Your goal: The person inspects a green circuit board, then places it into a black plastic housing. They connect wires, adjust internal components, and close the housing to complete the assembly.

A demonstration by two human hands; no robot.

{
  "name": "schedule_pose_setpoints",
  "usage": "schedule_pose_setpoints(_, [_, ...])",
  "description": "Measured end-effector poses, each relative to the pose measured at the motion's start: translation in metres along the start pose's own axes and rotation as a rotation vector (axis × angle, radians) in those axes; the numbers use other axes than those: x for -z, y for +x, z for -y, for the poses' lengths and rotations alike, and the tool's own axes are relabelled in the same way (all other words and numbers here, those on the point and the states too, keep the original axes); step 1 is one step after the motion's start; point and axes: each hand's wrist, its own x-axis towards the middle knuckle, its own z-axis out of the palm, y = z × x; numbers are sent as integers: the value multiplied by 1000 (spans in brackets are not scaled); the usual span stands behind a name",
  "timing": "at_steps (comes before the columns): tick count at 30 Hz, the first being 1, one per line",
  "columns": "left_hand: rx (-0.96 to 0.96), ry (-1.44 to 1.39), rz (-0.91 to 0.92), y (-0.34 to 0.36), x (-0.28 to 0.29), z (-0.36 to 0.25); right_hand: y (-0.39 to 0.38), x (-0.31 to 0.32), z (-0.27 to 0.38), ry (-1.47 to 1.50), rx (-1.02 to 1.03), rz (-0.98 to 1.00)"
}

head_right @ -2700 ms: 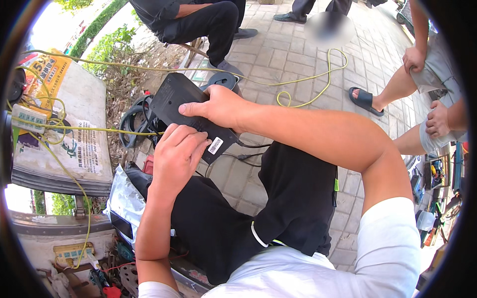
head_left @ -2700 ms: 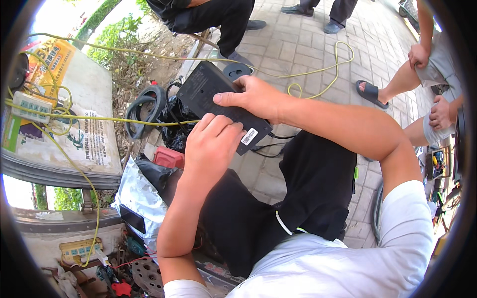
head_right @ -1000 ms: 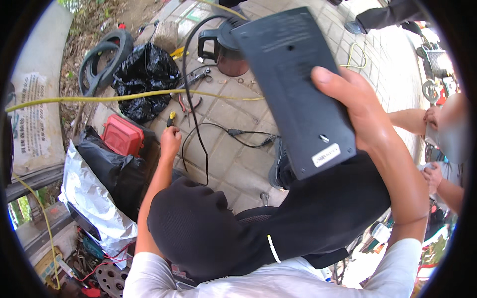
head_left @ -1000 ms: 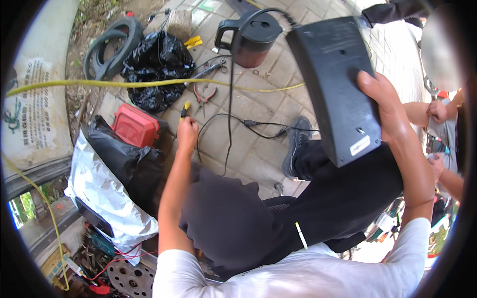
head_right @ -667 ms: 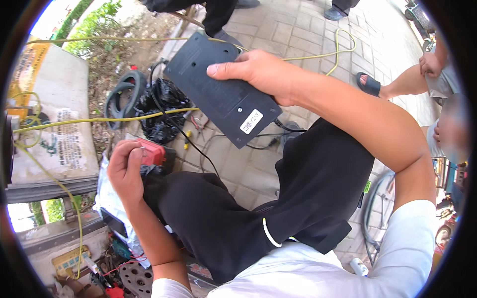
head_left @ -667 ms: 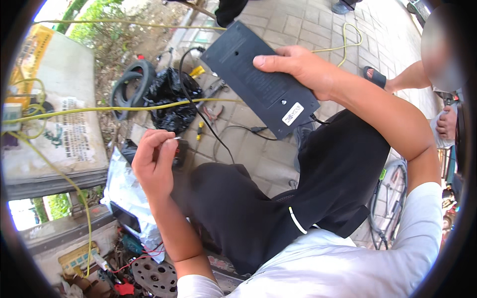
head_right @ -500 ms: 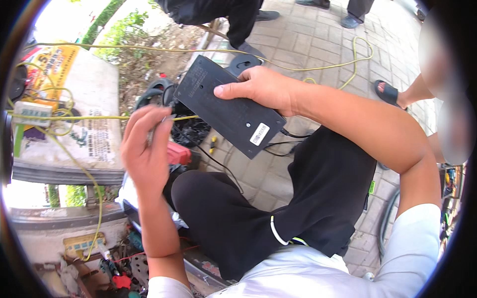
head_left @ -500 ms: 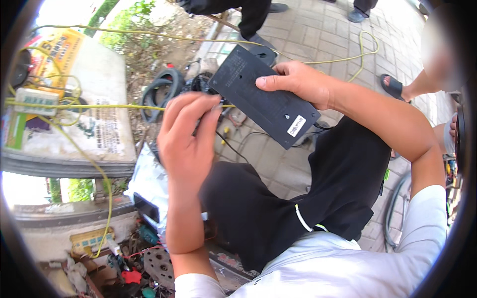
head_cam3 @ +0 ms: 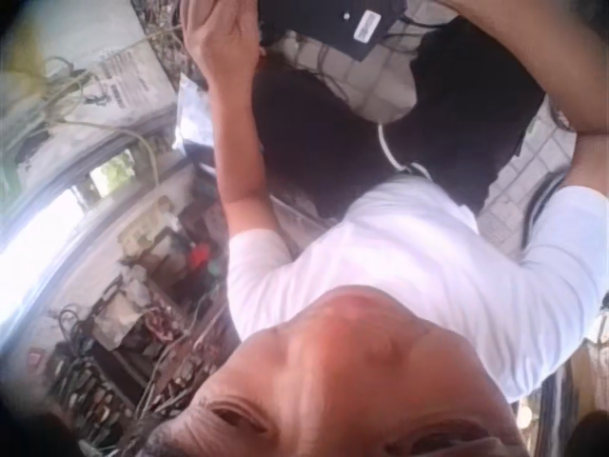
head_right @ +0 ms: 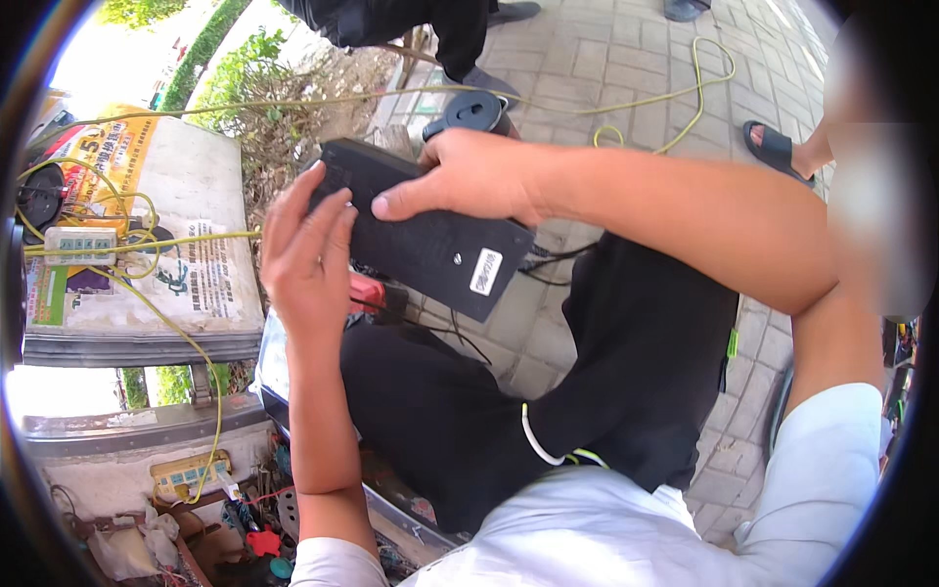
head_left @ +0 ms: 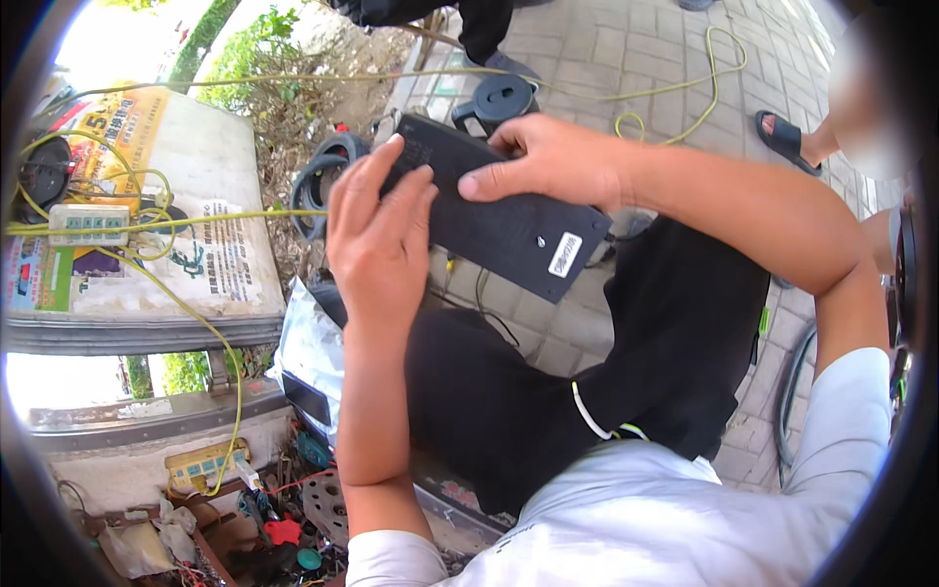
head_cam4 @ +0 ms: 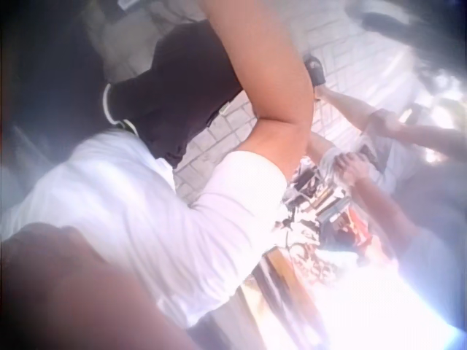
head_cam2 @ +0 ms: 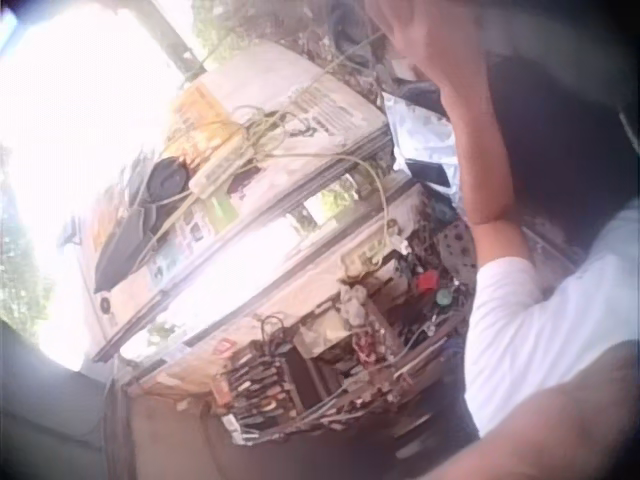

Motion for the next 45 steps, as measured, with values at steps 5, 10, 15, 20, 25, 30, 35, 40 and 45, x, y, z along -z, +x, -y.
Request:
schedule_pose_setpoints(5, [-5,209,245,4,8,-10,-1,8,1,154,-15,-23])
schedule_pose_setpoints(10, [181,-125,223,-12,11,13,4,12,-5,212,-21,-11])
schedule_pose_setpoints(15, [914,-1089,-87,-79,-9,104,-12,22,3,222,-76,-40])
schedule_pose_setpoints(20, [1408,-908,536,-234,-126,156,-15,30,4,142,-123,-195])
schedule_pose_setpoints(25, [1015,-71,534,-349,-221,185,-9,30,1,36,-192,-309])
schedule_pose_setpoints(30, [1053,64,704,-349,-265,210,-4,32,-4,11,-261,-433])
schedule_pose_setpoints(35, [1128,48,726,-364,-284,216,8,21,-3,72,-294,-492])
schedule_pose_setpoints(40, [1253,-244,231,-366,-261,213,22,15,6,107,-321,-288])
schedule_pose_setpoints(45, [1513,-994,-183,-233,-142,145,9,19,8,292,-279,-201])
